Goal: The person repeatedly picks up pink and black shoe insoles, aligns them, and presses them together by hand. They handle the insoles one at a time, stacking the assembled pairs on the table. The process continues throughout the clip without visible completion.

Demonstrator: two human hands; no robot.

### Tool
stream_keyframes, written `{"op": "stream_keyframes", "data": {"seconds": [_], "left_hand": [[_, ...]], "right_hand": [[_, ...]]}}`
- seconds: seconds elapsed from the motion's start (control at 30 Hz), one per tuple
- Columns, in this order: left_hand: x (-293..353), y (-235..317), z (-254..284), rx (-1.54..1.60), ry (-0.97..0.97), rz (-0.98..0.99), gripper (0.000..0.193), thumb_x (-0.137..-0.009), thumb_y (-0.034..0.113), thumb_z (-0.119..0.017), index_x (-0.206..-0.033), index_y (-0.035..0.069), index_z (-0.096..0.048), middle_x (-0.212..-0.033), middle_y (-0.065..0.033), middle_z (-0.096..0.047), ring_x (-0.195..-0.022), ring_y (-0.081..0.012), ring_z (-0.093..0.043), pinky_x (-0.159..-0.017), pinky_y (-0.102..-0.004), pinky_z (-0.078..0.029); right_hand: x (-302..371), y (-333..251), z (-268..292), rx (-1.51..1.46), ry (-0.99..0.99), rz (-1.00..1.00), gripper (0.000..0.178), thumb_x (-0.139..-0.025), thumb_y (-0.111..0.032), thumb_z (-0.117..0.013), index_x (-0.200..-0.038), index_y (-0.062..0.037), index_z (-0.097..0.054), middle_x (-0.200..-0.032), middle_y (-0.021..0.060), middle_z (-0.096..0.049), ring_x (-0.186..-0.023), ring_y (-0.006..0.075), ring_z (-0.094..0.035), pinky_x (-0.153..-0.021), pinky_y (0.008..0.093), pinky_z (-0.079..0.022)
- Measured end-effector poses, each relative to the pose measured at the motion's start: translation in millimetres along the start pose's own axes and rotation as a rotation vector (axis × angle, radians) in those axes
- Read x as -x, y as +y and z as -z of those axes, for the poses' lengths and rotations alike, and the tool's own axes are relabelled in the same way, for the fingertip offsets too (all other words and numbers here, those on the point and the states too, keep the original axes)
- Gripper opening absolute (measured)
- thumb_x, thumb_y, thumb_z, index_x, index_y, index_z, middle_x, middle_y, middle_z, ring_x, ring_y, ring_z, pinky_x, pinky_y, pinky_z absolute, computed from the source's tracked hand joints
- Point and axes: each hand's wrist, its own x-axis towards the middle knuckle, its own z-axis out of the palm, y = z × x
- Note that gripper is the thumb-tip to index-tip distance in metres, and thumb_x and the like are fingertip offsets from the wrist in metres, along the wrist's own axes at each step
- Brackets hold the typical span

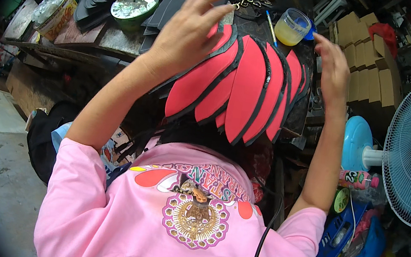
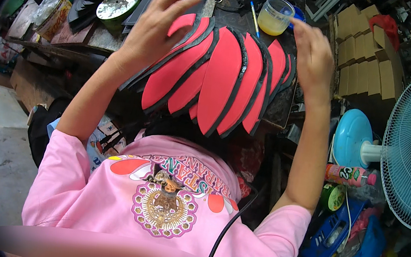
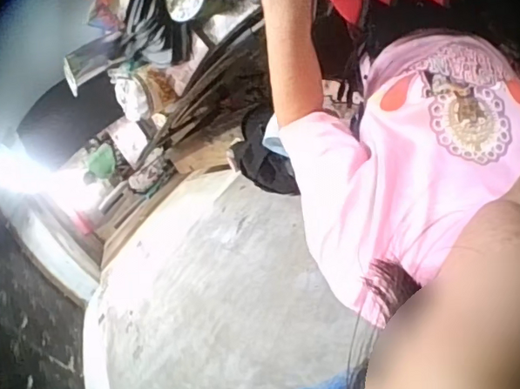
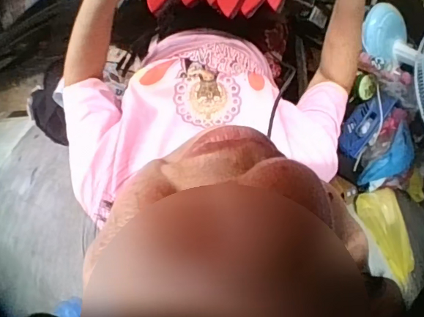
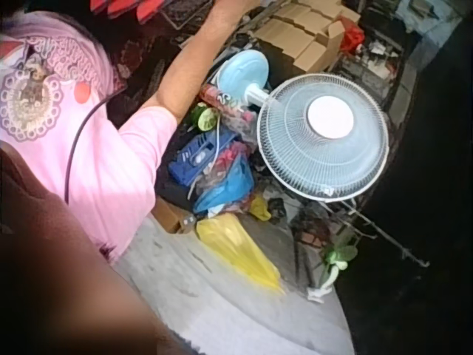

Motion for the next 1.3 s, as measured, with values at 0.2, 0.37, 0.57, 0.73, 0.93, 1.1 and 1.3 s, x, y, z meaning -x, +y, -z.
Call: {"op": "stream_keyframes", "data": {"seconds": [0.2,0.37,0.57,0.73,0.93,1.1,1.3], "left_hand": [[9.1,-57.8,-19.3,-0.176,-0.066,0.134,0.035,-0.084,0.017,-0.07,-0.118,0.009,-0.068,-0.119,-0.0097,-0.063,-0.112,-0.0298,-0.057,-0.096,-0.0402,-0.047],[18.8,-65.1,-29.3,-0.22,-0.019,0.095,0.026,-0.087,0.021,-0.068,-0.111,0.011,-0.072,-0.119,-0.0083,-0.064,-0.113,-0.0282,-0.057,-0.099,-0.0396,-0.046],[17.1,-60.5,-27.7,-0.24,-0.064,0.152,0.025,-0.087,0.023,-0.068,-0.109,0.012,-0.072,-0.124,-0.007,-0.061,-0.118,-0.0275,-0.055,-0.102,-0.0402,-0.044],[20.8,-64.8,-35.5,-0.344,0.087,0.216,0.042,-0.088,0.031,-0.069,-0.126,0.012,-0.064,-0.136,-0.0143,-0.057,-0.132,-0.0347,-0.046,-0.109,-0.0434,-0.039],[18.6,-64.5,-34.9,-0.404,0.022,0.251,0.061,-0.087,0.041,-0.071,-0.134,0.005,-0.057,-0.133,-0.0235,-0.058,-0.124,-0.04,-0.054,-0.106,-0.046,-0.042],[-0.3,-62.4,-18.6,-0.357,-0.147,0.284,0.041,-0.085,0.027,-0.07,-0.118,0.005,-0.06,-0.111,-0.0213,-0.067,-0.108,-0.0376,-0.062,-0.088,-0.0453,-0.052],[-30.8,-62.5,-2.9,-0.392,-0.184,0.355,0.034,-0.088,0.011,-0.057,-0.121,0.008,-0.064,-0.093,-0.0174,-0.072,-0.086,-0.0367,-0.07,-0.076,-0.0479,-0.057]], "right_hand": [[-95.7,52.9,-37.0,0.561,-0.311,-0.156,0.071,-0.095,-0.074,-0.035,-0.119,-0.0199,-0.075,-0.136,0.0118,-0.059,-0.131,0.0329,-0.049,-0.11,0.0451,-0.038],[-114.0,64.5,-76.5,0.724,-0.546,-0.271,0.074,-0.091,-0.078,-0.034,-0.108,-0.0223,-0.08,-0.146,0.0171,-0.05,-0.143,0.0326,-0.038,-0.116,0.0477,-0.032],[-122.9,80.8,-68.9,0.566,-0.632,-0.479,0.105,-0.078,-0.093,-0.032,-0.115,-0.0048,-0.075,-0.133,0.0197,-0.062,-0.131,0.0368,-0.053,-0.114,0.0465,-0.035],[-129.6,78.7,-40.5,0.021,-0.417,-0.296,0.089,-0.094,-0.081,-0.028,-0.065,-0.0054,-0.065,-0.083,0.007,-0.067,-0.094,0.022,-0.062,-0.103,0.036,-0.038],[-83.4,20.1,6.3,-0.145,0.139,0.155,0.066,-0.103,-0.062,-0.034,-0.108,-0.008,-0.071,-0.105,0.0075,-0.069,-0.104,0.0228,-0.062,-0.099,0.0341,-0.043],[-30.7,-21.3,7.4,0.449,-0.164,0.254,0.052,-0.103,-0.053,-0.04,-0.116,-0.0128,-0.072,-0.121,0.0106,-0.066,-0.114,0.032,-0.06,-0.107,0.0447,-0.038],[-6.8,-59.9,26.7,0.258,-0.128,0.304,0.052,-0.102,-0.052,-0.044,-0.118,-0.0096,-0.071,-0.123,0.0137,-0.065,-0.117,0.0338,-0.059,-0.11,0.0481,-0.035]]}}
